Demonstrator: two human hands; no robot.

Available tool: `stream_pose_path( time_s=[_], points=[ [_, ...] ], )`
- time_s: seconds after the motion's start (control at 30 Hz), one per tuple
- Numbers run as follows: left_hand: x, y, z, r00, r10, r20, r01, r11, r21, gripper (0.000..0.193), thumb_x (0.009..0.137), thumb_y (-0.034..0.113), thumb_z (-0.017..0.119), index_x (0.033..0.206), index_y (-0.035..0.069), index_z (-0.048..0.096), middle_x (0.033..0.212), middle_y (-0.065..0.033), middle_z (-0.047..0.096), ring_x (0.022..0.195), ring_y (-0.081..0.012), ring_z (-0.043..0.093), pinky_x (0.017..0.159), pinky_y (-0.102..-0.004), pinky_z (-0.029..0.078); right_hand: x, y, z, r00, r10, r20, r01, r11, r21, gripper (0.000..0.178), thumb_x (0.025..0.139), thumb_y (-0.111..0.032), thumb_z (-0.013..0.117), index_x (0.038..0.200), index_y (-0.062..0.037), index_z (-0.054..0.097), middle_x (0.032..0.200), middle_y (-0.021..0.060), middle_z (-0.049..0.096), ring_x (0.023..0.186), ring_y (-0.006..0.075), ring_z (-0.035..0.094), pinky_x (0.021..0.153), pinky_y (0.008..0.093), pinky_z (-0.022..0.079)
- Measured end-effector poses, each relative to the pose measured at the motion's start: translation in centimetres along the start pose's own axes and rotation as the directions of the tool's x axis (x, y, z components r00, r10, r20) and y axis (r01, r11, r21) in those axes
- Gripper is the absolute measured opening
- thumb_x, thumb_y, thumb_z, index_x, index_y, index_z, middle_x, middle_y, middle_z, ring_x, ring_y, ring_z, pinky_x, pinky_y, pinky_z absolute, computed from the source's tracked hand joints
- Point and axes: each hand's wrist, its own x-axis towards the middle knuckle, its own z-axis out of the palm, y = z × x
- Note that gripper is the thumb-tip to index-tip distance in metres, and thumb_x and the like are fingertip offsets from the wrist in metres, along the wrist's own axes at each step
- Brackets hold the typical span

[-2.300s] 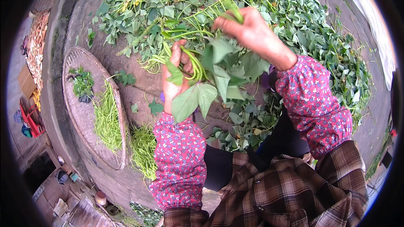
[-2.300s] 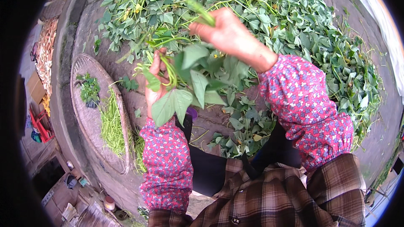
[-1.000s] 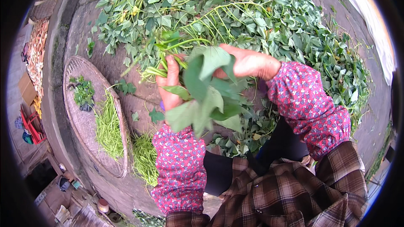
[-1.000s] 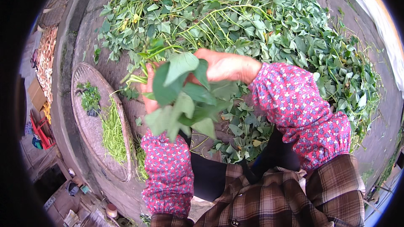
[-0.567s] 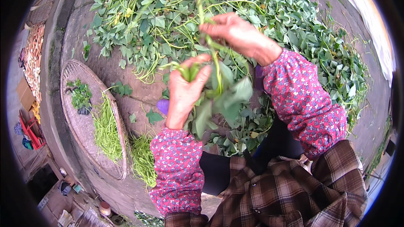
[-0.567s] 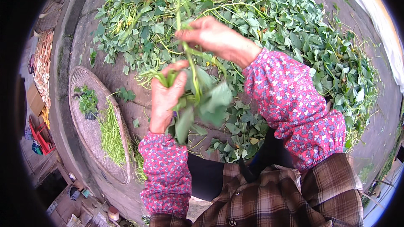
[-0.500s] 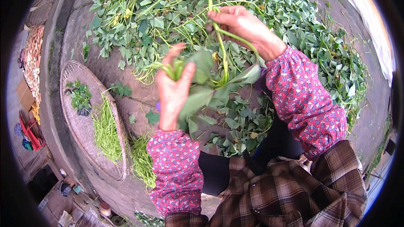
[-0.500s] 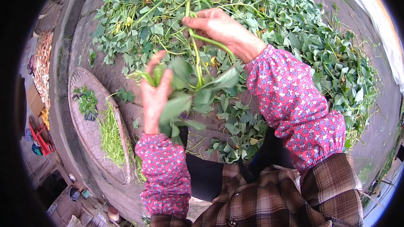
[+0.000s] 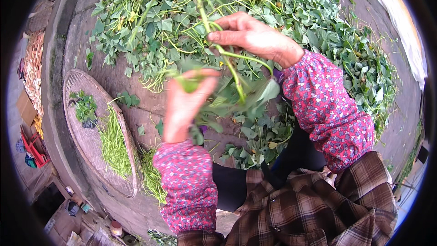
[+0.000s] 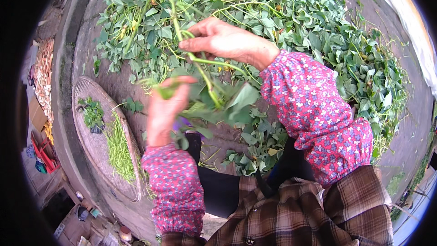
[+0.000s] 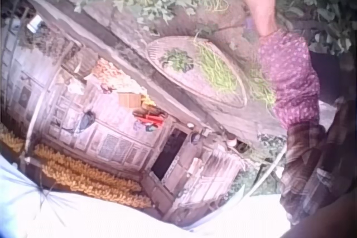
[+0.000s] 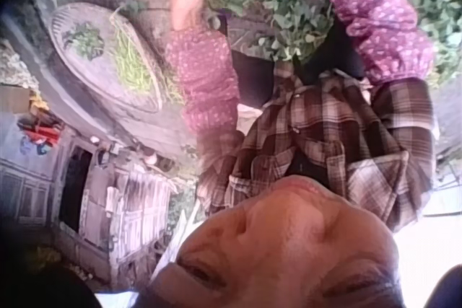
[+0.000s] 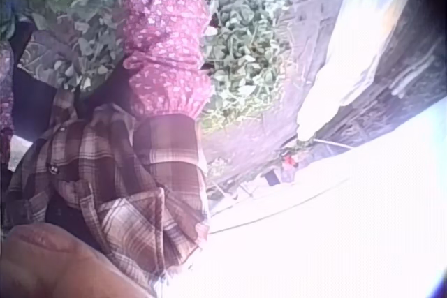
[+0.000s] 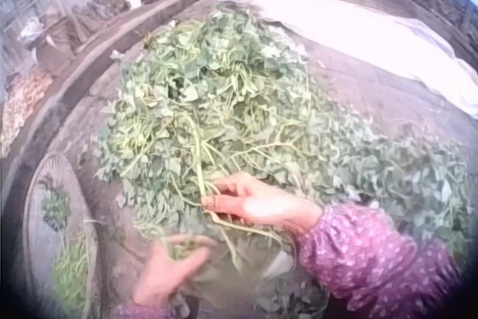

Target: The person sits on the ground and sorts through a large pile of green leafy vegetables. They pick up stems, remove leaves, and place the cleaned stems into a woven basket while discarding the leaves onto the floor.

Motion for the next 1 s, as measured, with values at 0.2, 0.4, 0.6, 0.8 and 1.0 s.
stream_pose_path(
  time_s=[0.2, 0.4, 0.6, 0.8, 1.0],
  points=[
    [-0.6, -0.8, 3.8, 0.98, 0.023, 0.197, 0.111, 0.76, -0.64, 0.019, 0.08, 0.017, 0.063, 0.093, 0.003, 0.062, 0.073, 0.0039, 0.058, 0.051, -0.0005, 0.039, 0.041, -0.0143, 0.024, 0.9, 0.2, 2.3, 0.985, 0.04, 0.17, -0.04, 0.999, -0.002, 0.026, 0.086, -0.027, 0.055, 0.086, -0.0011, 0.058, 0.068, 0.0001, 0.056, 0.059, 0.0053, 0.051, 0.05, 0.0208, 0.042],
    [-0.3, -2.0, 4.1, 0.99, 0.071, -0.123, -0.133, 0.773, -0.62, 0.021, 0.078, 0.013, 0.066, 0.092, 0.0, 0.058, 0.083, -0.001, 0.06, 0.063, -0.0065, 0.051, 0.055, -0.0193, 0.039, 2.1, 0.8, 1.3, 0.958, -0.286, 0.04, 0.252, 0.762, -0.596, 0.028, 0.083, -0.027, 0.058, 0.082, 0.0014, 0.061, 0.067, 0.0033, 0.061, 0.061, 0.0083, 0.053, 0.053, 0.0251, 0.043],
    [0.5, -1.7, 1.9, 0.832, -0.094, -0.546, -0.245, 0.822, -0.514, 0.018, 0.074, 0.013, 0.07, 0.079, 0.004, 0.055, 0.069, 0.0029, 0.054, 0.059, -0.0043, 0.046, 0.053, -0.0181, 0.036, 0.2, -2.1, 0.0, 0.911, -0.356, -0.209, 0.376, 0.925, 0.063, 0.018, 0.082, -0.024, 0.061, 0.079, -0.0065, 0.063, 0.06, -0.0031, 0.055, 0.053, 0.0043, 0.049, 0.047, 0.0192, 0.039],
    [0.9, -0.6, 2.0, 0.716, 0.007, -0.698, -0.437, 0.784, -0.441, 0.014, 0.077, 0.009, 0.067, 0.076, 0.006, 0.053, 0.065, 0.0037, 0.052, 0.052, -0.0035, 0.044, 0.046, -0.0185, 0.032, -1.4, -2.0, 2.2, 0.964, -0.115, 0.238, 0.17, 0.959, -0.226, 0.013, 0.079, -0.008, 0.058, 0.088, -0.0005, 0.064, 0.066, 0.0033, 0.062, 0.055, 0.006, 0.052, 0.051, 0.0214, 0.043],
    [0.5, -0.9, 1.6, 0.739, -0.068, -0.671, -0.364, 0.797, -0.482, 0.016, 0.079, 0.01, 0.065, 0.075, 0.008, 0.05, 0.06, 0.0056, 0.045, 0.045, -0.0015, 0.033, 0.04, -0.0184, 0.024, -0.5, 0.2, 2.2, 0.964, -0.222, 0.146, 0.262, 0.891, -0.371, 0.013, 0.074, -0.008, 0.061, 0.082, 0.0023, 0.064, 0.066, 0.011, 0.063, 0.061, 0.0134, 0.06, 0.058, 0.0279, 0.047]
  ],
)
